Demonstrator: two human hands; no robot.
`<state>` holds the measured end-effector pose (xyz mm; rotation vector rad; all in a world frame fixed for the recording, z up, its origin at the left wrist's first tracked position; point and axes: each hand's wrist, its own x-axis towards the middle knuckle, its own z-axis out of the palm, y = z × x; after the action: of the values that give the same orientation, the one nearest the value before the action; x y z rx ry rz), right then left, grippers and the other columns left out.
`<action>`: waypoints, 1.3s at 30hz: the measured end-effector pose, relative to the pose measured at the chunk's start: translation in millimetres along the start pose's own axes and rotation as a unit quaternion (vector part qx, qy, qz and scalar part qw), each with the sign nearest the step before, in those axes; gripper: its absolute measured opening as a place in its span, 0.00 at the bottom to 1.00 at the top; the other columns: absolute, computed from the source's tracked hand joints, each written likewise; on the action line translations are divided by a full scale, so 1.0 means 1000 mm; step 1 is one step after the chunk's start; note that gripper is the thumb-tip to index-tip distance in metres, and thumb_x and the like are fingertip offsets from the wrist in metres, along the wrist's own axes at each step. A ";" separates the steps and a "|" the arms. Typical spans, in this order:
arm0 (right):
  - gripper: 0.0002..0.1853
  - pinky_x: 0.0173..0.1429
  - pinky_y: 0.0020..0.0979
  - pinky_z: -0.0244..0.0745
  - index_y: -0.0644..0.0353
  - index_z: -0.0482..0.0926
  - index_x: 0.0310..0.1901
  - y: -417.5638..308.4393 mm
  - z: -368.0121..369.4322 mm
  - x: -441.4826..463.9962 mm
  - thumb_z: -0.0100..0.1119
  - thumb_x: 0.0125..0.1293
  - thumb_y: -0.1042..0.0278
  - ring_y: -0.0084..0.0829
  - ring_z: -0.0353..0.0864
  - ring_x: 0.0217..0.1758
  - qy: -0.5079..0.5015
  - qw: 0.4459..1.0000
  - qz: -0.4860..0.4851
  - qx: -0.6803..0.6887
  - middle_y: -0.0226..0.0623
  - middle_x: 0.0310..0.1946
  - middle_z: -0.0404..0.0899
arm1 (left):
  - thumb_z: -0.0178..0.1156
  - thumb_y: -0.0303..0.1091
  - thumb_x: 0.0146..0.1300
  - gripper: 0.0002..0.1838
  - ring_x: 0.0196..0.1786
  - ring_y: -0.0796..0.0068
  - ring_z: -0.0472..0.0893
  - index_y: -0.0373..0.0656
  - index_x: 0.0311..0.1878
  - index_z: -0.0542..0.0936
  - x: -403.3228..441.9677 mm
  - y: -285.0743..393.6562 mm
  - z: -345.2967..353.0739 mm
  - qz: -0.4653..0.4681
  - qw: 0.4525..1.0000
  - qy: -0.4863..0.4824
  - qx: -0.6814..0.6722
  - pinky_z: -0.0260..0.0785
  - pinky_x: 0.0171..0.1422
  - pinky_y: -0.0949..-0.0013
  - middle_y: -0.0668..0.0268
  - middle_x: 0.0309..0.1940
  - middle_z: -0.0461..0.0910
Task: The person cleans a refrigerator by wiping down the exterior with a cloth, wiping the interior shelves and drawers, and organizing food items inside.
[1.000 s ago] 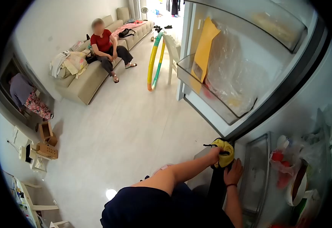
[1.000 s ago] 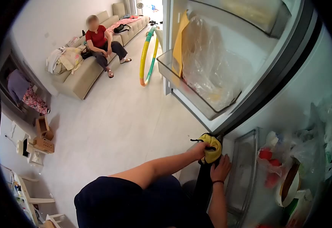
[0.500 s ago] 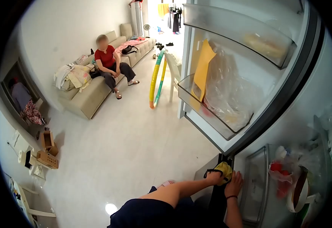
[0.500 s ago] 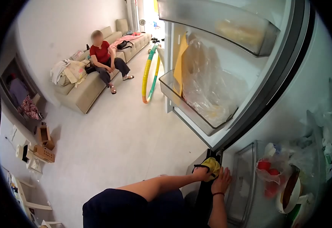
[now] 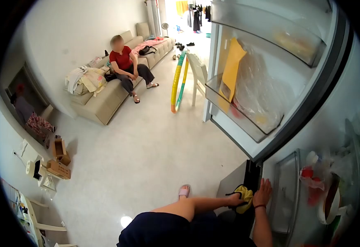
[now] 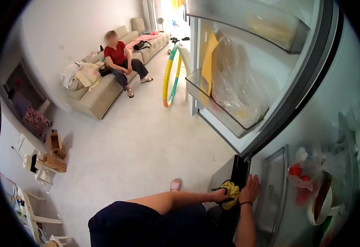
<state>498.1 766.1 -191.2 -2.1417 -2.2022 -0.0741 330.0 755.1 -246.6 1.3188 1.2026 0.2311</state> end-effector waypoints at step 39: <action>0.37 0.78 0.49 0.46 0.50 0.51 0.74 -0.005 -0.006 -0.002 0.54 0.64 0.75 0.43 0.46 0.78 -0.012 1.000 0.011 -0.003 0.42 0.75 0.47 | 0.66 0.30 0.58 0.26 0.53 0.63 0.78 0.30 0.58 0.72 -0.014 0.005 -0.003 -0.017 0.966 -0.039 -0.254 0.71 0.60 0.63 0.55 0.54 0.77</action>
<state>493.0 763.9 -185.4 -2.1799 -2.1933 -0.0549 324.0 748.8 -234.3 0.8511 1.0110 0.4283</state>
